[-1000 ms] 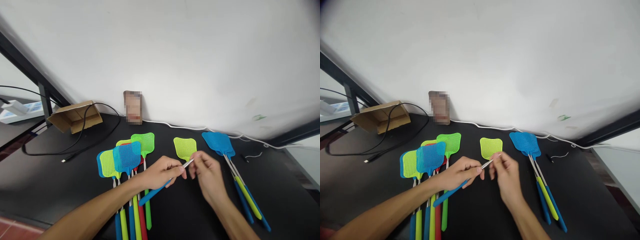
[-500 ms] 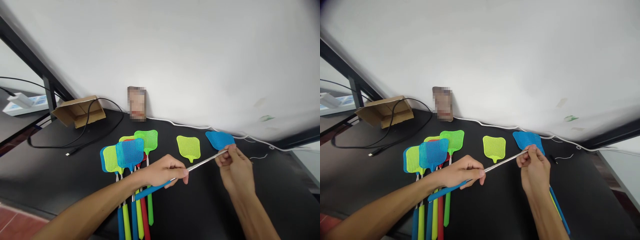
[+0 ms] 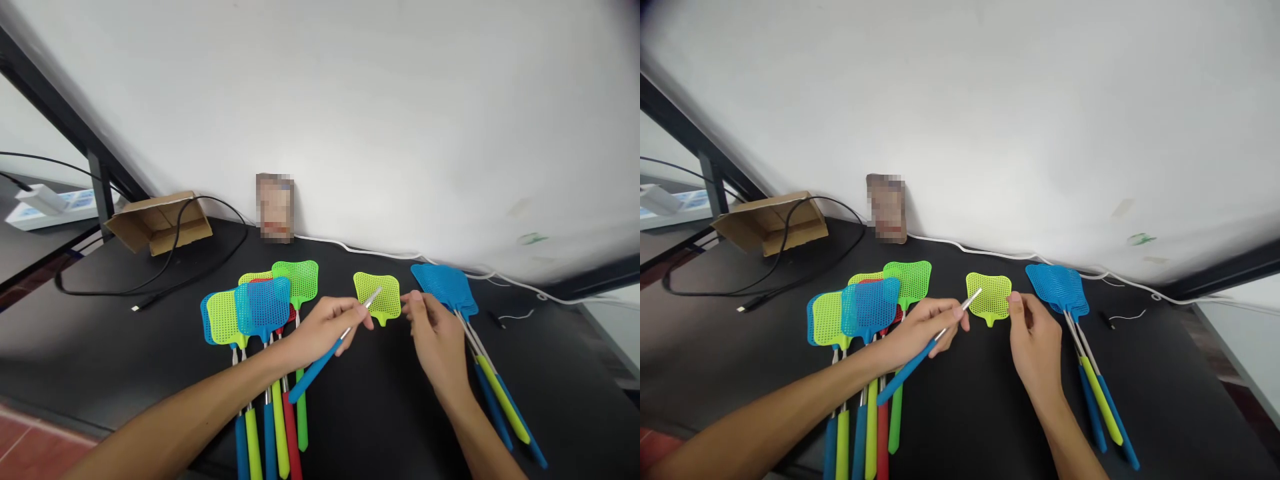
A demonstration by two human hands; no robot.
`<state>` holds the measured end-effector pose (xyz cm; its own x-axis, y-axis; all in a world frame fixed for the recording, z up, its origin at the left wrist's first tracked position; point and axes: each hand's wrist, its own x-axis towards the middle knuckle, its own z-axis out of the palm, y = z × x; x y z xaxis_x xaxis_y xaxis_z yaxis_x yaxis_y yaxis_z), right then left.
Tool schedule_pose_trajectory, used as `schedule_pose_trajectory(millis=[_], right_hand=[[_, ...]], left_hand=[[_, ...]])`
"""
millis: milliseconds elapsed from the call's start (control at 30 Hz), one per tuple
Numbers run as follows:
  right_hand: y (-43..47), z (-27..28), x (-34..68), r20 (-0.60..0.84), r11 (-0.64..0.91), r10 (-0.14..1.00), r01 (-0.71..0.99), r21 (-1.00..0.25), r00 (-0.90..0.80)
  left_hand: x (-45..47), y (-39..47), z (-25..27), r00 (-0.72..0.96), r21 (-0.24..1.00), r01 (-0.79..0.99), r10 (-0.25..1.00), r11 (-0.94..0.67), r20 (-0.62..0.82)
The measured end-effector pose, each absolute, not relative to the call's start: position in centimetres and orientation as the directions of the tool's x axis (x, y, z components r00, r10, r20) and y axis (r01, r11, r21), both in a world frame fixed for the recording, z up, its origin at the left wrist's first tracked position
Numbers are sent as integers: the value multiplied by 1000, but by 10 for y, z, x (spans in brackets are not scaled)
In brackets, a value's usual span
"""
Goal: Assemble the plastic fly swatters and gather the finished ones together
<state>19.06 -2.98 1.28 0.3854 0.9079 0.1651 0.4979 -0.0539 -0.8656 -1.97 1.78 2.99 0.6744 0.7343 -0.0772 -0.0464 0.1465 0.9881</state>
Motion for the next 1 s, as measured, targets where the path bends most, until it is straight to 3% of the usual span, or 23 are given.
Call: schedule_pose_trajectory(millis=[100, 167, 233, 300, 433, 533, 600, 700, 800, 1000], right_hand=[[-16, 1, 198, 352, -104, 882, 859, -501, 312], [-11, -5, 190, 397, -146, 875, 934, -327, 276], [-8, -8, 180, 406, -176, 875, 955, -238, 263], [-6, -8, 176, 365, -162, 893, 946, -282, 262], [-6, -4, 191, 194, -55, 938, 675, -736, 288], [-9, 1, 208, 125, -27, 946, 457, -889, 299], [-13, 7, 213, 106, -22, 937, 358, -934, 333], [-18, 19, 210, 28, 28, 922, 4, -1000, 387], [-23, 27, 200, -64, 51, 932, -306, -951, 356], [-28, 30, 189, -56, 60, 964, -418, -906, 260]], left_hand=[[-19, 21, 27, 583, 981, -98, 808, 165, -78], [-18, 21, 25, 567, 983, -101, 821, 152, -69], [-17, 20, 24, 563, 989, -83, 825, 120, -53], [-17, 18, 24, 566, 995, -53, 824, 88, -42], [-17, 18, 25, 580, 1000, 11, 814, 30, -30], [-18, 18, 26, 590, 999, 35, 807, 10, -29], [-19, 18, 27, 607, 999, 40, 794, 11, -33], [-20, 16, 29, 657, 998, 67, 753, -1, -44], [-21, 13, 33, 704, 993, 110, 708, -32, -55], [-21, 10, 34, 734, 988, 149, 675, -49, -77]])
